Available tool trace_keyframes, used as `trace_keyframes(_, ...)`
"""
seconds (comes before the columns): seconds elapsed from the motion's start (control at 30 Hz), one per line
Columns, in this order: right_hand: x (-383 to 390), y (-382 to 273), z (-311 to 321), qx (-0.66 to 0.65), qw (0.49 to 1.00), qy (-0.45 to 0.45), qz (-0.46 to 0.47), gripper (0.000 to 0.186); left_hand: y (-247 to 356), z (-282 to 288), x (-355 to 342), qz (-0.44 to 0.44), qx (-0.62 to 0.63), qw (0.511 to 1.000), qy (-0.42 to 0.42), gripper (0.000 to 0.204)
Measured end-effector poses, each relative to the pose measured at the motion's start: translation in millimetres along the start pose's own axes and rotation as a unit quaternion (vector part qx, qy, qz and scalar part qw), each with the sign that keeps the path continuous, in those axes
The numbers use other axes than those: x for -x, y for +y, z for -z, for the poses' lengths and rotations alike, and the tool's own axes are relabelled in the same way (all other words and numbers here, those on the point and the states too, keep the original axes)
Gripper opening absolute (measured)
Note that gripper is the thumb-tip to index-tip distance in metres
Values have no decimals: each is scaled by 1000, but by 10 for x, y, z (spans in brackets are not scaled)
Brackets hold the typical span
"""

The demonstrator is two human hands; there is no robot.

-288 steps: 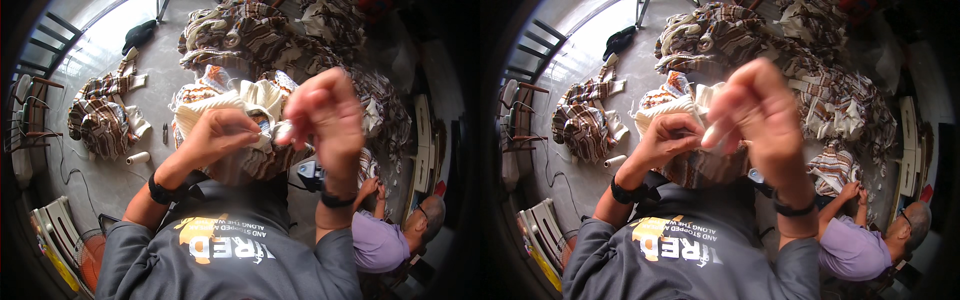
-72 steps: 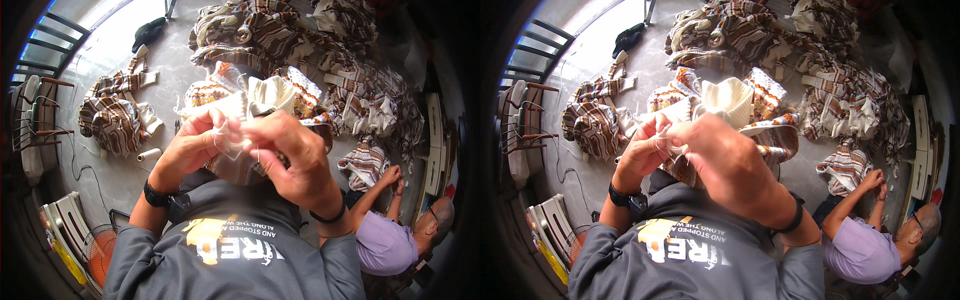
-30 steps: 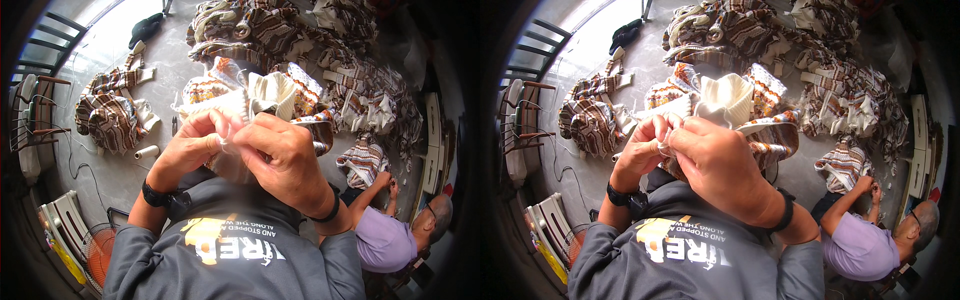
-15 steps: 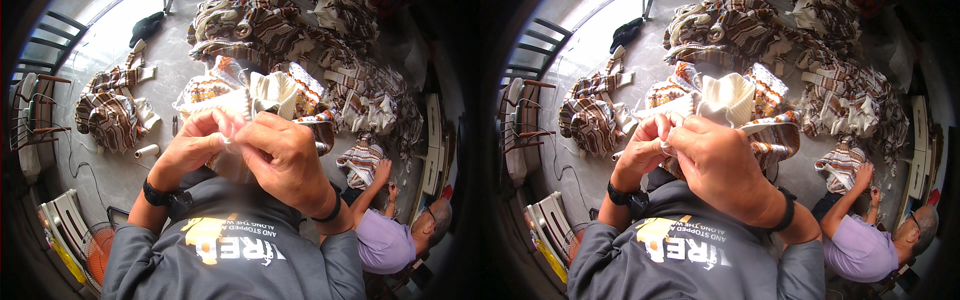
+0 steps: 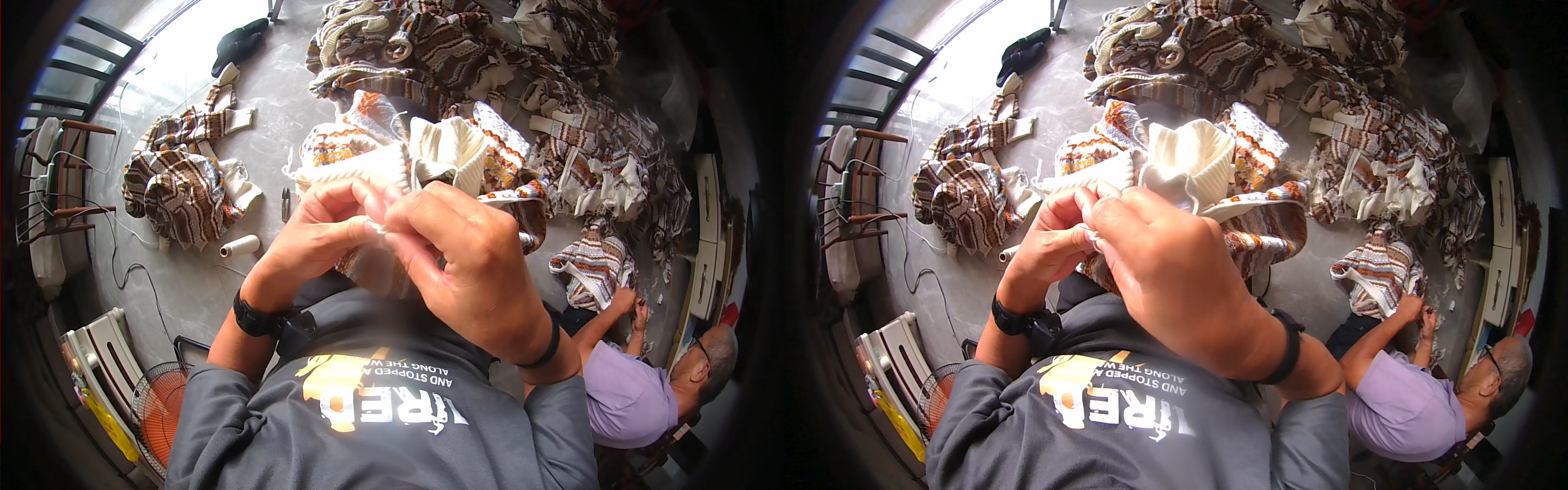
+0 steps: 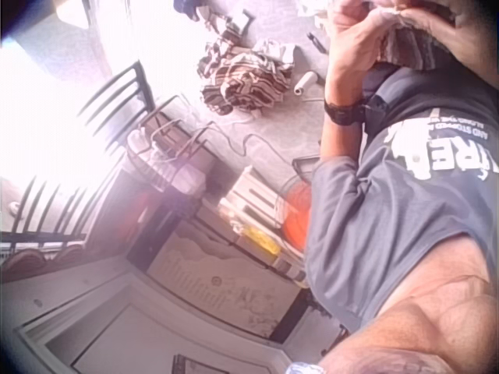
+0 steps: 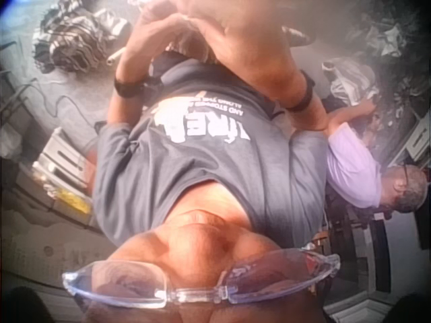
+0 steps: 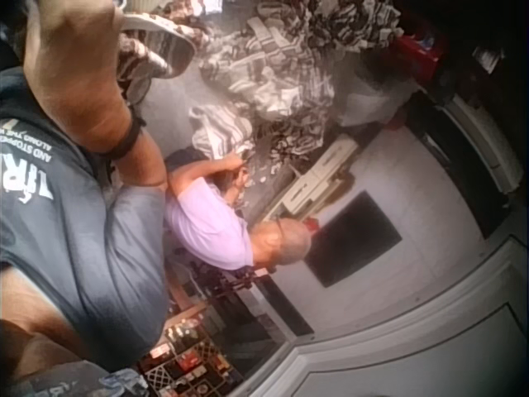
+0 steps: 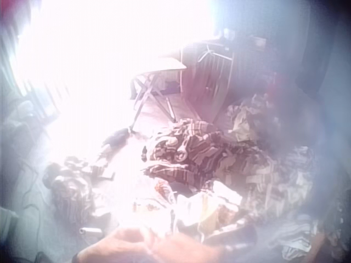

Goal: The person is hand-sewing a patterned garment using a needle and thread.

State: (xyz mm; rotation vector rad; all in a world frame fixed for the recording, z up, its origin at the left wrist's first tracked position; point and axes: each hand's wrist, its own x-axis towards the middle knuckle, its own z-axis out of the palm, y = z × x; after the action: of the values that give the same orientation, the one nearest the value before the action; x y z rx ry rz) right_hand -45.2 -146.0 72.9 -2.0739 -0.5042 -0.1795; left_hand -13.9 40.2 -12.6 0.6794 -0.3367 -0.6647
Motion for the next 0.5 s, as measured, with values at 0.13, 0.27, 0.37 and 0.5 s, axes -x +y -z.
trace_keyframes(0.13,8,-57,-90,27,999,16,-21,19,6,-1,25,16,-67,997,27,20)
trace_keyframes(0.27,-43,38,-70,89,995,-7,41,13,31,-46,11,16,-98,994,50,18)
trace_keyframes(0.37,-217,163,93,-167,985,2,-50,8,67,-38,-31,29,-119,992,26,13)
trace_keyframes(0.5,-603,393,535,-465,881,53,-68,19,109,-46,-35,62,-94,993,40,9)
